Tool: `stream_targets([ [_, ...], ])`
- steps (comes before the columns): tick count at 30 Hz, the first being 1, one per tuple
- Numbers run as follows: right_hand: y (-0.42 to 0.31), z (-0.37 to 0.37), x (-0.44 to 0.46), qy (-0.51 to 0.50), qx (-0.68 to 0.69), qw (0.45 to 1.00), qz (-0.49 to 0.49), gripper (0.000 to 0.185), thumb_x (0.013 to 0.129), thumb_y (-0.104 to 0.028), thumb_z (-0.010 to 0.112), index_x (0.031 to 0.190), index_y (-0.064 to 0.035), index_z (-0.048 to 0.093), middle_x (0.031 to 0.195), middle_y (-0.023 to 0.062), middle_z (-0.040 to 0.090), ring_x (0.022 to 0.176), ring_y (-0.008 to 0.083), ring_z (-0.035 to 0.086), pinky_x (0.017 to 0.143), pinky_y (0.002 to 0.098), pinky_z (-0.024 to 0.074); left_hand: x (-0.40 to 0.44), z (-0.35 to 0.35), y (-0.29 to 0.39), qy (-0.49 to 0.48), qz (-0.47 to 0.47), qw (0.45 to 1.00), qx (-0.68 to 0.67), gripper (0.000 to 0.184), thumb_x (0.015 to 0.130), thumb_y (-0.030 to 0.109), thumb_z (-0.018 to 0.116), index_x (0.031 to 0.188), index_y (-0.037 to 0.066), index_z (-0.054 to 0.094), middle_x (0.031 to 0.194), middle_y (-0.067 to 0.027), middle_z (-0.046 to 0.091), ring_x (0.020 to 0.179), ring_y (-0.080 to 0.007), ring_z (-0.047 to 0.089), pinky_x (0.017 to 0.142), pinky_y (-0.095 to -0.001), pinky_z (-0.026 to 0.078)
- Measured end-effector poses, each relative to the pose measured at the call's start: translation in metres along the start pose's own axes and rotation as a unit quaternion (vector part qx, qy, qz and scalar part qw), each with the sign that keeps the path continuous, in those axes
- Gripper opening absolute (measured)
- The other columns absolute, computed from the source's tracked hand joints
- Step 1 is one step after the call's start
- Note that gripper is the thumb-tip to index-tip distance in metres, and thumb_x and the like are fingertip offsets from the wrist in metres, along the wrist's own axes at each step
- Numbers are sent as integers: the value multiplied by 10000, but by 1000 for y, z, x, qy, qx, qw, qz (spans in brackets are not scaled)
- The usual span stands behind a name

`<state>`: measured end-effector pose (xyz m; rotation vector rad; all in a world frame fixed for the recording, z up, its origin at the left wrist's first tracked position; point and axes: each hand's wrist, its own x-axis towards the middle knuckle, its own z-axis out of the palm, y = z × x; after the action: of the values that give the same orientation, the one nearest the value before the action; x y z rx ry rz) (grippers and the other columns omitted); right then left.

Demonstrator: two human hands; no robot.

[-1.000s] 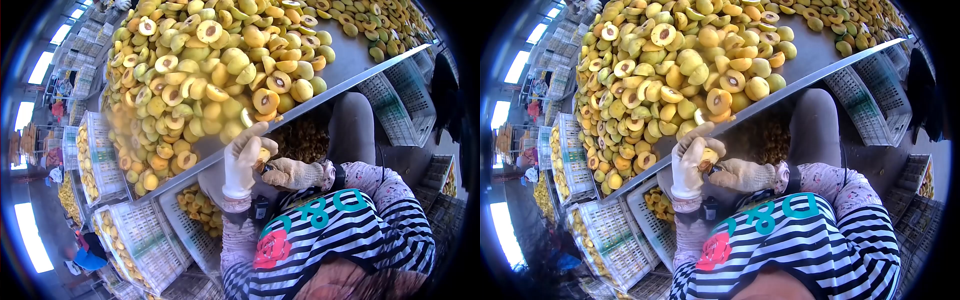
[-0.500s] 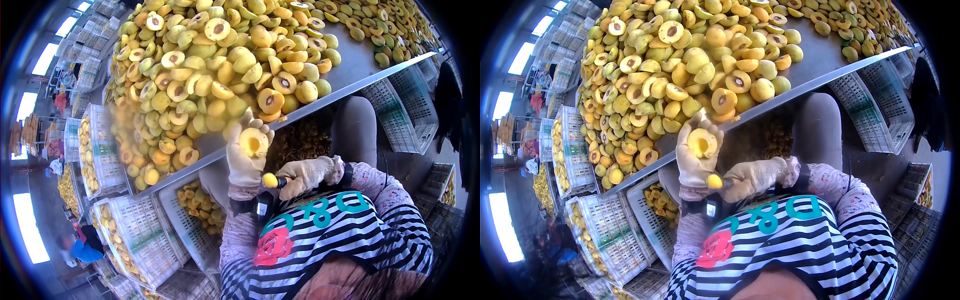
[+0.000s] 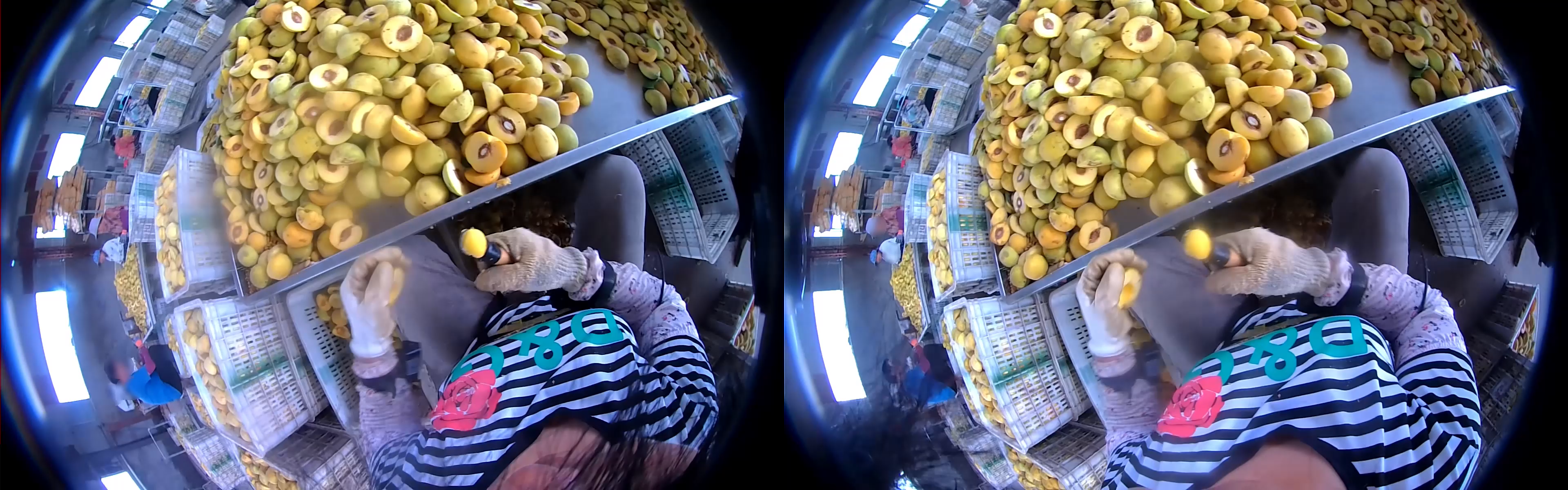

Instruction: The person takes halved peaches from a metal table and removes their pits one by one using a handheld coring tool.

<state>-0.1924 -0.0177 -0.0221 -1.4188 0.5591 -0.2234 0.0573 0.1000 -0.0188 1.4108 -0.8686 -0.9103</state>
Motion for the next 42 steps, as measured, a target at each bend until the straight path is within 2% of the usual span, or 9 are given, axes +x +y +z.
stream_targets([
  [9, 3, 10, 3, -17, -111, 977, 182, 335, 927, -335, 687, 1009, -12, 653, 813, 111, 694, 744, 243, 663, 716, 388, 509, 81, -76, -26, 105, 27, 735, 669, 487, 819, 450, 745, 1129, 76, 709, 1117, -186, 684, 1005, -382, 654, 873, -466, 524],
  [13, -3, 10, -4, 38, -129, 988, 77, 346, 941, -349, 694, 1003, -14, 634, 744, 114, 646, 671, 269, 625, 643, 374, 493, 107, -65, -39, 59, 12, 812, 581, 448, 745, 298, 846, 1059, 36, 663, 1073, -187, 669, 943, -376, 658, 849, -440, 537],
  [17, -2, 13, -20, 148, -145, 970, -126, 355, 919, -376, 717, 984, -37, 632, 713, 132, 614, 672, 318, 625, 637, 390, 496, 76, -13, -23, 85, 112, 987, 79, 238, 824, -11, 734, 1028, 9, 613, 988, -85, 668, 842, -168, 660, 786, -305, 575],
  [21, 37, -11, 0, -66, -171, 964, 195, 357, 934, -374, 667, 975, -20, 648, 789, 119, 693, 701, 245, 667, 689, 391, 533, 55, 24, -39, 2, -1, 957, -289, 268, 849, -21, 627, 1110, 37, 605, 1077, -108, 631, 997, -227, 629, 874, -356, 553],
  [24, 2, -3, -15, 58, -50, 994, 76, 280, 919, -276, 699, 1058, -37, 651, 815, 75, 644, 746, 168, 601, 706, 352, 500, 40, 51, -52, -79, -76, 856, -506, 299, 843, 89, 624, 1136, 33, 600, 1140, -133, 615, 1087, -296, 596, 933, -427, 516],
  [29, -5, -8, -4, 282, -144, 936, -153, 357, 874, -270, 749, 1165, -107, 623, 909, 140, 707, 835, 334, 697, 718, 379, 548, 27, 110, -41, -94, -95, 892, -432, 237, 911, 97, 525, 1132, 42, 588, 1110, -98, 629, 1065, -243, 613, 951, -366, 508],
  [34, 7, -10, 7, 287, -303, 903, -99, 366, 821, -305, 778, 1127, -154, 644, 824, 108, 692, 771, 324, 695, 675, 410, 554, 19, 142, -9, -9, -100, 980, -171, 160, 1013, 152, 480, 1051, 43, 592, 1054, -50, 611, 910, -147, 633, 852, -281, 535],
  [38, 7, -12, -3, 131, -261, 950, -115, 369, 817, -313, 771, 1128, -140, 670, 842, 126, 697, 765, 338, 693, 686, 411, 561, 23, 135, -31, -36, -119, 984, -130, 235, 1043, 239, 476, 993, 48, 604, 949, -46, 612, 834, -135, 598, 770, -264, 501],
  [42, 2, -17, -22, -22, 55, 998, 11, 430, 948, -356, 690, 1208, -17, 647, 965, 67, 684, 925, 129, 625, 849, 305, 511, 29, 130, -31, -17, -38, 990, -132, 274, 1055, 312, 493, 1018, 52, 572, 933, -79, 616, 851, -194, 593, 808, -340, 516],
])
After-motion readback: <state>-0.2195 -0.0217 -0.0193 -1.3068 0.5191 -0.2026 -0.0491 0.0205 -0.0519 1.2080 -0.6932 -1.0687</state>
